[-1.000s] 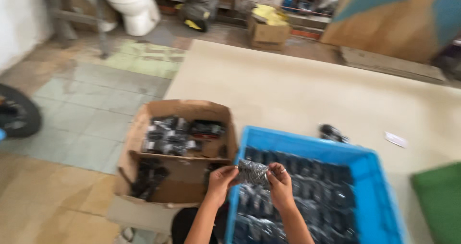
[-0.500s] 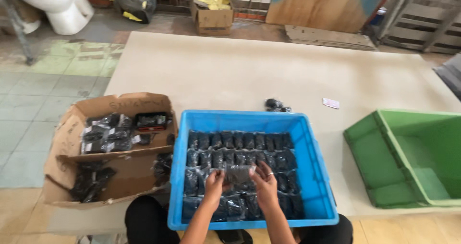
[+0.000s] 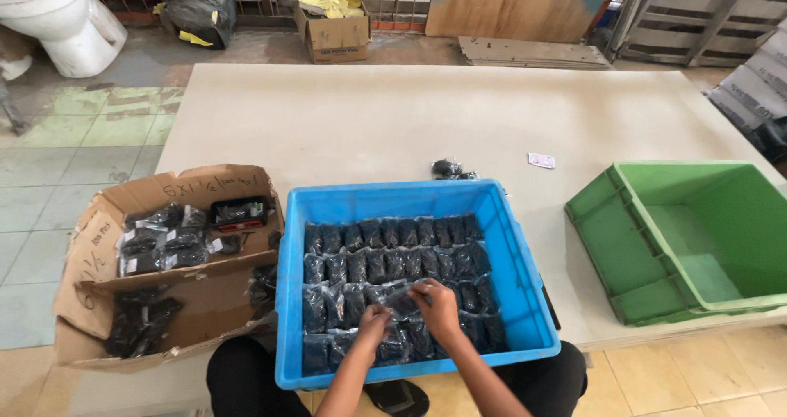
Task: The person sorts small plastic bags containing black hardware from a cardboard box and arranges them in rows inside a blue plastic bin.
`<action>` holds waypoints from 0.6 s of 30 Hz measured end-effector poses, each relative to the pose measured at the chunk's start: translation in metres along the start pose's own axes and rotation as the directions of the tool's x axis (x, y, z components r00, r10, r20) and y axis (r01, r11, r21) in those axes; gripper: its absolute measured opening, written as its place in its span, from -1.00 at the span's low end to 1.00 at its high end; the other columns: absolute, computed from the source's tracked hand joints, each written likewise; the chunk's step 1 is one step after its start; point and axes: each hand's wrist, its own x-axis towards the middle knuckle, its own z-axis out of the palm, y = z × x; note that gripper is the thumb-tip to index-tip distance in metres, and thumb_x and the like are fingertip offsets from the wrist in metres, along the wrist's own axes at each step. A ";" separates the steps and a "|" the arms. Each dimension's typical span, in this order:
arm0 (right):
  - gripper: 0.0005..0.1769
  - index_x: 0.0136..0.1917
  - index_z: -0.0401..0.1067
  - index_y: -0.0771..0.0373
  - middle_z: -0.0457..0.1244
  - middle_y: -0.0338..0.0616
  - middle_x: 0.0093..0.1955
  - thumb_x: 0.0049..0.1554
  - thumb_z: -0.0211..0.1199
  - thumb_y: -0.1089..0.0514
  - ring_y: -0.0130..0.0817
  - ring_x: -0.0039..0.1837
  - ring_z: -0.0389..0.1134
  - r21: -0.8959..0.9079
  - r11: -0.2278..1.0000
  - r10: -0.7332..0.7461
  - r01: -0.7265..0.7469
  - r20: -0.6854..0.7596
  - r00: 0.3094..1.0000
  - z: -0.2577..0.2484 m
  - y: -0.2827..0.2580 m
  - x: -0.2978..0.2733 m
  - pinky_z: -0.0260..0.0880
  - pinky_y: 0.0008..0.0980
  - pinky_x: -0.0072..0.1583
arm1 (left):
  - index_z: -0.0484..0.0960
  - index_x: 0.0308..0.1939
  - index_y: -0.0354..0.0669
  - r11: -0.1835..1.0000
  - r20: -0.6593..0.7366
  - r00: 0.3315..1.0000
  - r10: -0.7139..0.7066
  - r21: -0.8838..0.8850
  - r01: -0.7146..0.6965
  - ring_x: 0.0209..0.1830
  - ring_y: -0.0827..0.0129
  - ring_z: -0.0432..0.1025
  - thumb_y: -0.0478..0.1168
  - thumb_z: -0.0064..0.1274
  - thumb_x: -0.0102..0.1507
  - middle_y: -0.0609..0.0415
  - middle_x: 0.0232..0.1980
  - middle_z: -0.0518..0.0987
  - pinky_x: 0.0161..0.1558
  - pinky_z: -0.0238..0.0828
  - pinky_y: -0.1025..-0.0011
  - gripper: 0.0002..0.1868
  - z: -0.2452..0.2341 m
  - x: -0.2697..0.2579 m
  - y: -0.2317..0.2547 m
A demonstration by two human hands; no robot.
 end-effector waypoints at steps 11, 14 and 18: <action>-0.86 -0.17 0.44 0.31 0.27 -0.06 -0.28 -0.06 0.18 0.30 -0.16 -0.22 0.30 -0.003 0.933 -0.326 0.360 0.418 0.848 0.005 -0.009 0.018 0.33 -0.25 -0.23 | 0.53 -0.20 0.00 0.609 0.319 0.830 0.458 0.568 -0.554 -0.27 0.45 0.45 -0.11 -0.01 0.06 0.14 -0.28 0.57 -0.29 0.27 0.47 -0.76 -0.015 -0.026 0.041; -0.81 -0.16 0.41 0.31 0.30 -0.06 -0.22 -0.11 0.25 0.28 -0.23 -0.16 0.34 0.077 0.955 -0.293 0.285 0.359 0.886 0.007 -0.010 0.015 0.39 -0.33 -0.14 | 0.60 -0.35 -0.05 0.639 0.329 0.815 0.476 0.507 -0.578 -0.38 0.54 0.43 -0.11 -0.03 0.11 0.15 -0.40 0.59 -0.36 0.23 0.51 -0.83 -0.021 -0.038 0.046; -0.71 -0.10 0.39 0.24 0.29 -0.16 -0.17 -0.12 0.29 0.15 -0.38 -0.14 0.35 0.129 0.989 -0.112 0.068 0.376 0.920 0.005 -0.002 0.017 0.42 -0.47 -0.09 | 0.62 -0.24 -0.13 0.718 0.232 0.817 0.529 0.392 -0.576 -0.39 0.50 0.42 -0.11 -0.04 0.11 0.14 -0.35 0.60 -0.33 0.28 0.56 -0.75 -0.031 -0.049 0.053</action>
